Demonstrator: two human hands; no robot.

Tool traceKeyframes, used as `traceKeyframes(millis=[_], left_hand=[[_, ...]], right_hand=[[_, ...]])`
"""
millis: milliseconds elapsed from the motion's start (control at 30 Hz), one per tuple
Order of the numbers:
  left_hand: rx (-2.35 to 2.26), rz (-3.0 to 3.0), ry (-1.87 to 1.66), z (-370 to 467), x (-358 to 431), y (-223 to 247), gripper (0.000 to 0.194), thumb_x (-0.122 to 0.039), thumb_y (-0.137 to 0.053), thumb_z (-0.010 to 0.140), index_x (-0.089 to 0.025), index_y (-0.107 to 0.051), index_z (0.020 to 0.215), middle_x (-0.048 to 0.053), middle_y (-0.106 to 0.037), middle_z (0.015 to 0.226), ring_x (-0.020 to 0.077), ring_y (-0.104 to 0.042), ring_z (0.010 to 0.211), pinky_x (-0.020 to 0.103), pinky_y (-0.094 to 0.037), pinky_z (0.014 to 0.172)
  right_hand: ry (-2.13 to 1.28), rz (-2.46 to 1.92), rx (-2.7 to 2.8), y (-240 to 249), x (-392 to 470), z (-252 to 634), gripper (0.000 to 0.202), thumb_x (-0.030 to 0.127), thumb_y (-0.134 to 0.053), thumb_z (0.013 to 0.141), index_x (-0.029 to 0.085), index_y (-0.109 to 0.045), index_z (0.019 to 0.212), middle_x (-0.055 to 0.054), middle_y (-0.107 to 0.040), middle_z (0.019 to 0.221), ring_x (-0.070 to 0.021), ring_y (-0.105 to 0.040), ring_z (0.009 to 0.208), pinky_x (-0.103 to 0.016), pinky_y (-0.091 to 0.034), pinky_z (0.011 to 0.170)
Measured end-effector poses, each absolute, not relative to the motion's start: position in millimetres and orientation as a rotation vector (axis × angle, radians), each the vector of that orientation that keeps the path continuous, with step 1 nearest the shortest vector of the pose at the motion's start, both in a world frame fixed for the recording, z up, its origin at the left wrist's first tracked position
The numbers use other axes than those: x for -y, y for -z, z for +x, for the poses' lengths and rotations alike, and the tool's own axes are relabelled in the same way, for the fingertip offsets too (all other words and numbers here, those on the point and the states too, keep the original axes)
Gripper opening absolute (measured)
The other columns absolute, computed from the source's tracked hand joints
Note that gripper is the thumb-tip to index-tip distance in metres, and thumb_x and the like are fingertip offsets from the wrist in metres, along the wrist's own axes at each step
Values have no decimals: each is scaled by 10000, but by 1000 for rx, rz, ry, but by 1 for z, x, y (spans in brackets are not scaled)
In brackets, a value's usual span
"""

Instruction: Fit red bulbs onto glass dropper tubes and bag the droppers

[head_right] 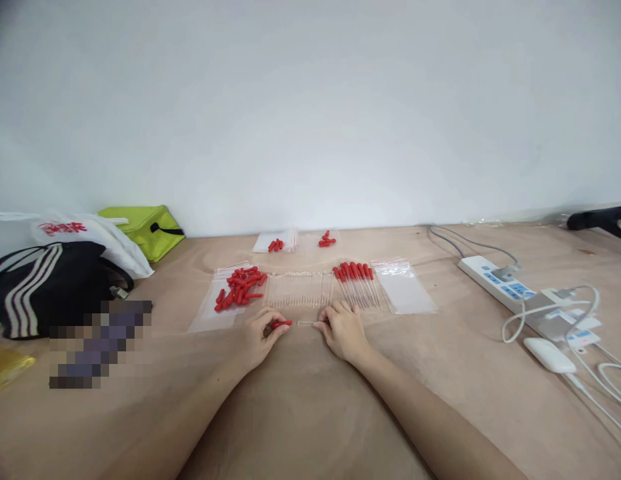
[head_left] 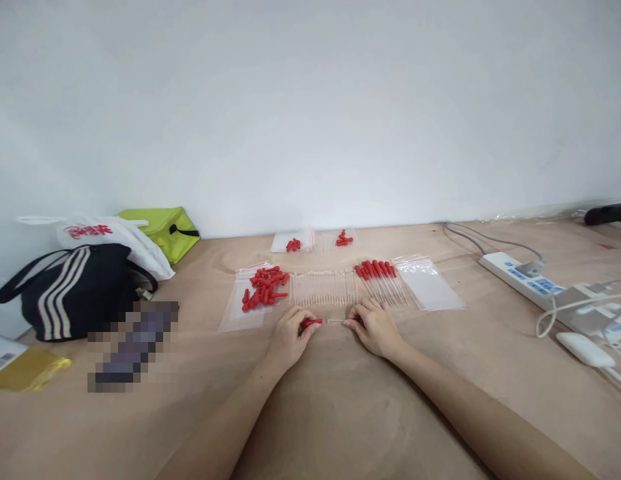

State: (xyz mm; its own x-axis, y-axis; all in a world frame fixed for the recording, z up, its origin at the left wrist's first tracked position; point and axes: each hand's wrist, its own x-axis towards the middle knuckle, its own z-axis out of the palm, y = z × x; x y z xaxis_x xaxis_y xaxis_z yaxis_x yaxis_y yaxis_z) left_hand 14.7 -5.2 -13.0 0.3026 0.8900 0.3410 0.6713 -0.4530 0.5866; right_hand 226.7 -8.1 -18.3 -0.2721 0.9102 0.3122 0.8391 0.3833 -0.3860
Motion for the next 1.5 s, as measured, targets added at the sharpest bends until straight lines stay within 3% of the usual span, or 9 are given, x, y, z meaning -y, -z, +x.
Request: traceKeyframes(millis=[200,400,767,1133,1500], left_hand=[[-1433,2153,-915,15,9,12,84,-254,-514,797,-184,-556,777,-31,-574,625,122,-534,567,229,-432,550],[-1276,2169,-1006,19,10,7,159,-253,-496,818,-204,-609,920,34,-666,903,170,-612,793,284,-478,703],[-1118,2245,-965,19,12,3,141,-213,-469,845,-184,-601,806,12,-636,753,134,-585,692,234,-450,646],[-953,2301,-842,16,15,0,161,-181,-464,840,-167,-619,798,25,-633,747,128,-583,689,223,-448,649],[-999,2325,-851,16,12,6,155,-193,-472,839,-172,-623,811,22,-630,752,127,-583,690,224,-450,648]], right_hand=[[-275,-1393,2115,19,12,224,192,290,-384,868,185,-510,768,-12,-619,757,-135,-545,683,-289,-265,682],[-387,-1327,2088,16,13,222,173,293,-393,866,188,-497,777,11,-624,721,-118,-538,623,-291,-256,700],[-470,-1219,2134,15,16,224,167,290,-422,859,185,-503,758,21,-622,716,-108,-527,632,-282,-256,710],[-582,-1072,2185,18,10,229,167,288,-466,838,190,-548,730,25,-611,700,-104,-523,638,-292,-243,725],[-386,-1141,2232,12,15,227,163,241,-447,830,180,-552,722,19,-611,694,-101,-499,623,-291,-192,689]])
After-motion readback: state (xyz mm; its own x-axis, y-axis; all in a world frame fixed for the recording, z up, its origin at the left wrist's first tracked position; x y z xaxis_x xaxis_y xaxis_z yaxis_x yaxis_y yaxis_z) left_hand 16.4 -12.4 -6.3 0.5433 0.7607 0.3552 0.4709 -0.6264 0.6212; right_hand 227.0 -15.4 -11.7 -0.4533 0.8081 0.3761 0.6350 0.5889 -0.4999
